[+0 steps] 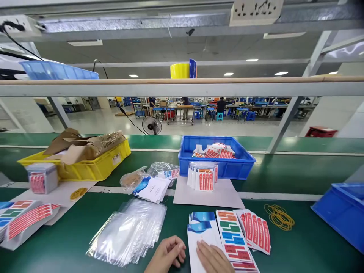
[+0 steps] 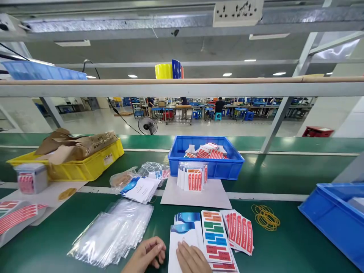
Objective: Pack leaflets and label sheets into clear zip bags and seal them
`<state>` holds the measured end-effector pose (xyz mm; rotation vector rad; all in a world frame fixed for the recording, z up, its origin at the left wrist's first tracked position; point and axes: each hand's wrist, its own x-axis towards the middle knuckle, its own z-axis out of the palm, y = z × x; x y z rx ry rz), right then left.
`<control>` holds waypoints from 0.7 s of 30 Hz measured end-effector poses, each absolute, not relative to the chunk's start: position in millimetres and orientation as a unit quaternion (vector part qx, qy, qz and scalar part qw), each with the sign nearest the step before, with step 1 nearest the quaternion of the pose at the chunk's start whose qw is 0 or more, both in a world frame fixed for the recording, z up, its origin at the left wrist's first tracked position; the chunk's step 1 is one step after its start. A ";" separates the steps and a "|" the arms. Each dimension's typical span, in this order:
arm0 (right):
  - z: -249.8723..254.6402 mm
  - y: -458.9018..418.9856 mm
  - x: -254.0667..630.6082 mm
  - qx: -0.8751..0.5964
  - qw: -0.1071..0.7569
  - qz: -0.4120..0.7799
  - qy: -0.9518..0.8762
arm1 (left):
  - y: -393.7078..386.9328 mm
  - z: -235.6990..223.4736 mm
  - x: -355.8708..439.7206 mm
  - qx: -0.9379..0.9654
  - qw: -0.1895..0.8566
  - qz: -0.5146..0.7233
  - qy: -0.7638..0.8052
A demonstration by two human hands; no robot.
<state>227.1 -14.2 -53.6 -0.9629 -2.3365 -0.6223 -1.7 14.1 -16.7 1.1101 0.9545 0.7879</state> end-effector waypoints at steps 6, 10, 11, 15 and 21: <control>-13.0 -16.2 176.6 -0.315 0.411 -0.231 -0.824 | -0.2 -16.1 9.6 0.205 0.786 0.437 0.386; 2.8 -13.1 176.1 -0.328 0.453 -0.161 -0.813 | -2.9 -3.5 3.5 0.150 0.768 0.450 0.431; 10.0 -8.3 188.5 -0.378 0.410 -0.122 -0.821 | -3.1 1.7 2.0 0.145 0.752 0.458 0.451; 34.3 24.6 264.5 -0.551 0.224 -0.036 -0.803 | 0.1 19.8 0.7 0.157 0.694 0.465 0.527; 30.3 56.9 322.3 -0.596 0.125 0.003 -0.793 | -0.3 19.6 2.5 0.188 0.710 0.411 0.540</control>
